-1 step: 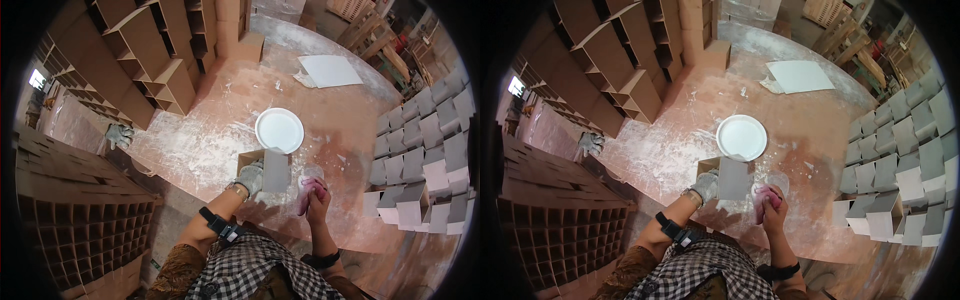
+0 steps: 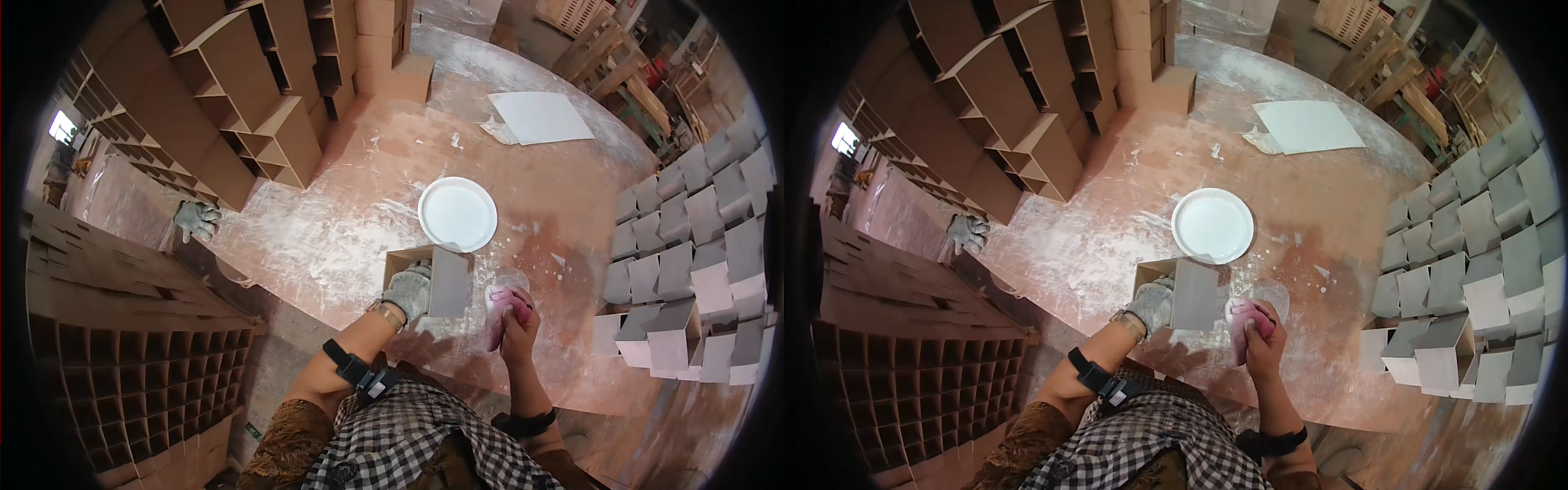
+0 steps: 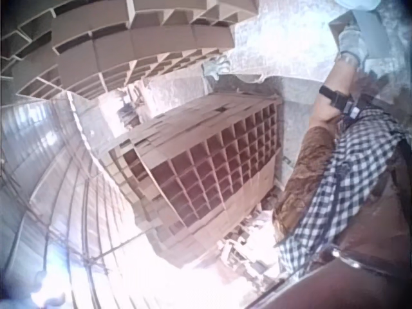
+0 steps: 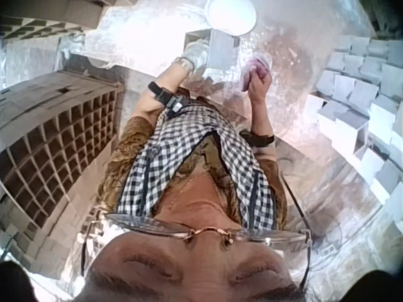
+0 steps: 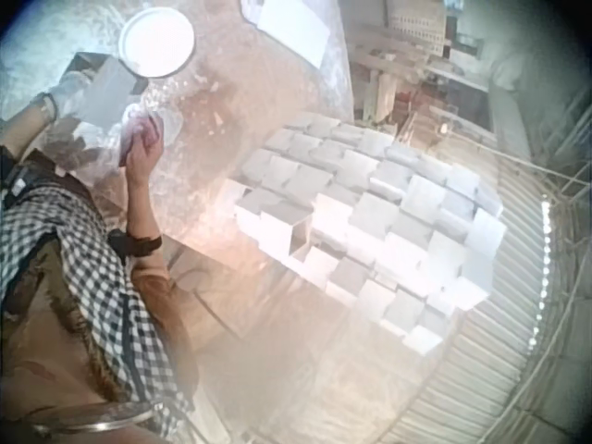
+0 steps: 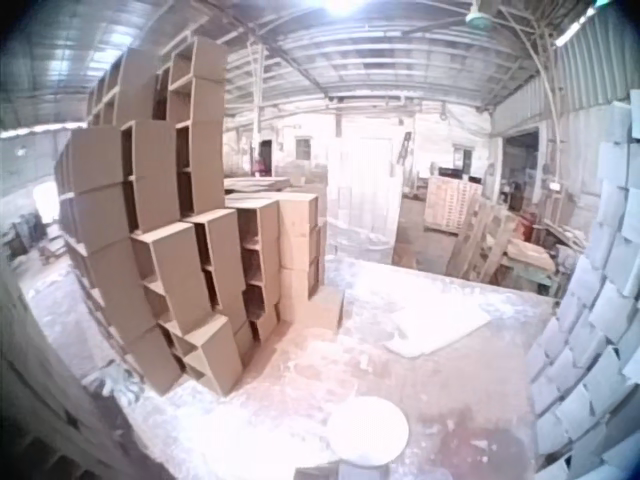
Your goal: Applying white paint or primer to the surfaces and edges of a small wooden box using a sponge or cloth.
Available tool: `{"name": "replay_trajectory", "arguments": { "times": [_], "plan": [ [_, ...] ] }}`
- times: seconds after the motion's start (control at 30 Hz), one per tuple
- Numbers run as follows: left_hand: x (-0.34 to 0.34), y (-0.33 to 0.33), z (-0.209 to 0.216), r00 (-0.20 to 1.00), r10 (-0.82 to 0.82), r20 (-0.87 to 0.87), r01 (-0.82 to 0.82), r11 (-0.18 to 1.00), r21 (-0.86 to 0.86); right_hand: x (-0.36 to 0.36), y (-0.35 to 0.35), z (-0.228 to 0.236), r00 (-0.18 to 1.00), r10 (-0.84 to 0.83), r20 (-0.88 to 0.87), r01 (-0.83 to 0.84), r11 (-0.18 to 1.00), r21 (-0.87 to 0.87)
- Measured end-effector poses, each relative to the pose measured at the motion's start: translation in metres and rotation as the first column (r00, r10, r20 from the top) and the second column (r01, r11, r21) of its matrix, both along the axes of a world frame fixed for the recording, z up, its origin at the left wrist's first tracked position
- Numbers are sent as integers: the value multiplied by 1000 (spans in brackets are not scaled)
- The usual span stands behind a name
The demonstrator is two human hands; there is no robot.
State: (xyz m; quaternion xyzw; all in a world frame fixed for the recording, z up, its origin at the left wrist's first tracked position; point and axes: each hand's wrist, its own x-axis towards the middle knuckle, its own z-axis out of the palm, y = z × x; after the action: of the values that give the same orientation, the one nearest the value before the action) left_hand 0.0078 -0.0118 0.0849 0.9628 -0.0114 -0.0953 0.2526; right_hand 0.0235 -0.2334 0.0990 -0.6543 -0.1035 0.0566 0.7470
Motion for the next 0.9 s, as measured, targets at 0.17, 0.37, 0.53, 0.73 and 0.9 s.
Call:
{"name": "replay_trajectory", "arguments": {
  "times": [0.17, 0.37, 0.53, 0.73, 0.9],
  "plan": [
    [-10, -8, 1, 999, -7, 39, -12, 874, 486, 30, 34, 6, 982, 161, 98, -137, 967, -214],
    [-14, 13, -24, 968, -222, 115, 182, 942, 282, 54, 76, 11, 766, 402, 502, -47, 814, -579],
    [-23, 18, -33, 954, -236, 183, 174, 937, 302, 29, 72, -1, 674, 503, 541, 81, 678, -731],
    [-25, 17, -38, 942, -253, 220, 171, 926, 337, -30, 44, 8, 561, 720, 408, -85, 541, -836],
    [-25, 17, -37, 959, -239, 155, 192, 944, 269, 28, 77, 2, 634, 521, 572, 191, 611, -768]
  ]
}}
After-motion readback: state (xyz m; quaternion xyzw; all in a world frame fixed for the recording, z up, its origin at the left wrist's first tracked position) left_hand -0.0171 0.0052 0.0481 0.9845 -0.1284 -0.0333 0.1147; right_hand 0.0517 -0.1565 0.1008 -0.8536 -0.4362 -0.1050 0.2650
